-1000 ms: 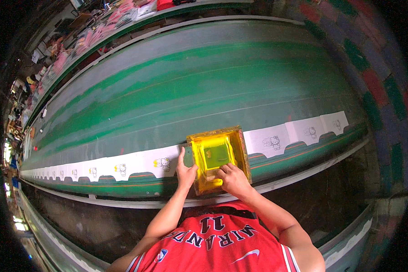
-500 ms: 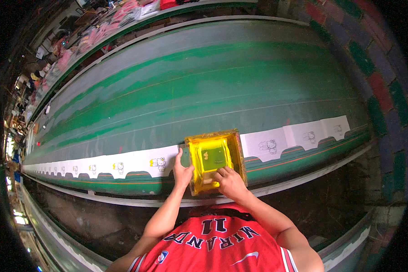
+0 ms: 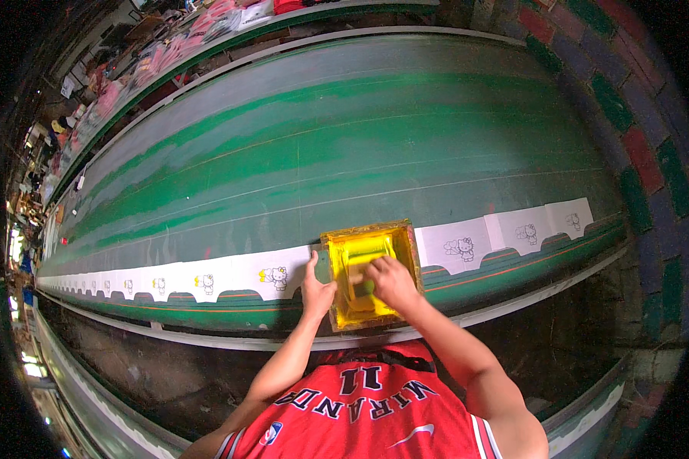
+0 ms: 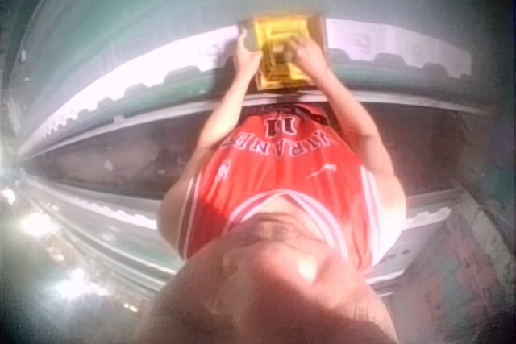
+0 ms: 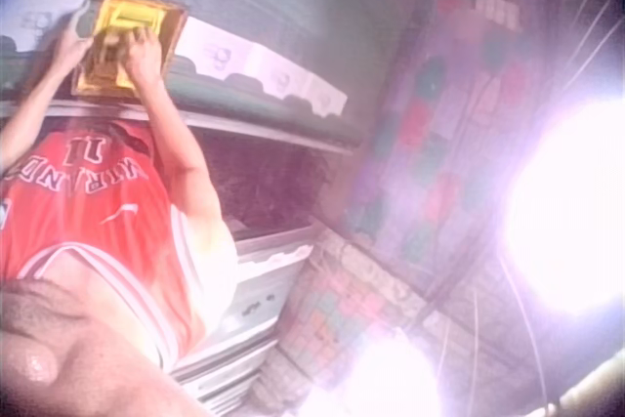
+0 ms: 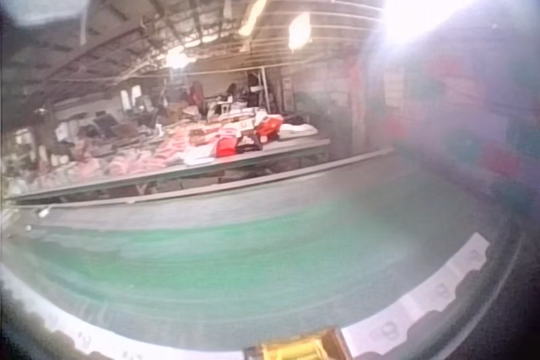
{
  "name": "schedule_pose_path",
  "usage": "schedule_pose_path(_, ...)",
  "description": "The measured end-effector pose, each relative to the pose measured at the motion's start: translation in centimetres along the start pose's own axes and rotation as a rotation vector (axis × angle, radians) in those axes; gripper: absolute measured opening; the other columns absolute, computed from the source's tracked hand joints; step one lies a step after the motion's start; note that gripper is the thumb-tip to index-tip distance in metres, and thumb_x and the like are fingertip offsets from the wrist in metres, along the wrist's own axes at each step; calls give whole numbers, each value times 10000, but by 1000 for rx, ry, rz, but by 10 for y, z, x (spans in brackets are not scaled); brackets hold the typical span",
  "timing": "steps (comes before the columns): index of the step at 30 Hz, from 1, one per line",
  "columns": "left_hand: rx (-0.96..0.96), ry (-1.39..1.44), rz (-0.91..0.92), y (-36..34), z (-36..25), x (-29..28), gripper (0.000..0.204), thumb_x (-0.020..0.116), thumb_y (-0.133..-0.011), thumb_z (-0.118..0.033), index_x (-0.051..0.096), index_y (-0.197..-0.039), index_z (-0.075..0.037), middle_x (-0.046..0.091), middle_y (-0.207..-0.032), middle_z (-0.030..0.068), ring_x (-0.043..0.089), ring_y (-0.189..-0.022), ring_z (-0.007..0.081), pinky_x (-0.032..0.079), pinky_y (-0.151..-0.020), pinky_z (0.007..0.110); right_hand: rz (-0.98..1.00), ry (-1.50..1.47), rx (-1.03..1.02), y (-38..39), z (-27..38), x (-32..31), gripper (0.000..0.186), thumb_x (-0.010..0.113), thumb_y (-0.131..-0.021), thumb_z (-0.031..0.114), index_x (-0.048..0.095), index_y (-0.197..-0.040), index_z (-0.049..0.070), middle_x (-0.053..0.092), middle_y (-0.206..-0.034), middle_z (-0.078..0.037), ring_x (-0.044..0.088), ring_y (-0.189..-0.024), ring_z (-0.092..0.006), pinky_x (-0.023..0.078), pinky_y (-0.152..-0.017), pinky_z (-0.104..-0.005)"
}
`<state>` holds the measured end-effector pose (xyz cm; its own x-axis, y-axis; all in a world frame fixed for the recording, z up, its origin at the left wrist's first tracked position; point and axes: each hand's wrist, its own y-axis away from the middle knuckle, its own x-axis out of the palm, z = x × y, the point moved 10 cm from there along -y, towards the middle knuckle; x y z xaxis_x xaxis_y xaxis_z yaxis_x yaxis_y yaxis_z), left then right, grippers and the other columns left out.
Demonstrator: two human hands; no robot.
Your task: The person performs screen printing on a long white fabric strip with a Hello Kitty pattern, using a yellow screen frame and a squeegee. They repeatedly align the screen, pull the squeegee across to apply ink, lift the screen, and advance the fabric to the next motif. The process continues along the moving strip without visible final drying or packaging.
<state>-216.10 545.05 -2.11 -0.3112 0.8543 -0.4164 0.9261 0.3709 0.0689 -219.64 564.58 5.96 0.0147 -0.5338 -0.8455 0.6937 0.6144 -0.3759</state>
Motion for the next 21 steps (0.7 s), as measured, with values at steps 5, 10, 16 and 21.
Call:
schedule_pose_path(5,-81,1,28,1,-3,1,925,728,-736,-1,406,-1601,-51,528,-1564,257,514,-1453,396,441,-1178,434,-27,-69,94,-70,-32,-8,73,670,-773,37,701,-837,54,676,-883,-142,665,-935,-378,560,-813,-484)
schedule_pose_path(10,-24,-26,-9,4,-4,-2,930,731,-746,12,395,-1609,-69,529,-1567,245,511,-1453,399,441,-1179,440,83,-32,61,-14,-8,8,173,689,-698,46,677,-869,69,643,-900,-133,643,-909,-363,554,-823,-467)
schedule_pose_path(16,-3,47,-25,3,-5,1,908,730,-754,20,420,-1604,-56,532,-1573,234,517,-1460,365,426,-1195,421,59,-79,0,44,37,-22,287,710,-687,55,683,-973,68,647,-961,-118,650,-955,-336,560,-866,-440)
schedule_pose_path(21,148,92,-127,19,-44,3,904,707,-764,70,420,-1613,-53,626,-1475,210,630,-1326,261,478,-1129,389,124,-94,49,51,16,-38,409,740,-676,7,721,-1084,23,712,-1073,-111,672,-1014,-331,570,-922,-427)
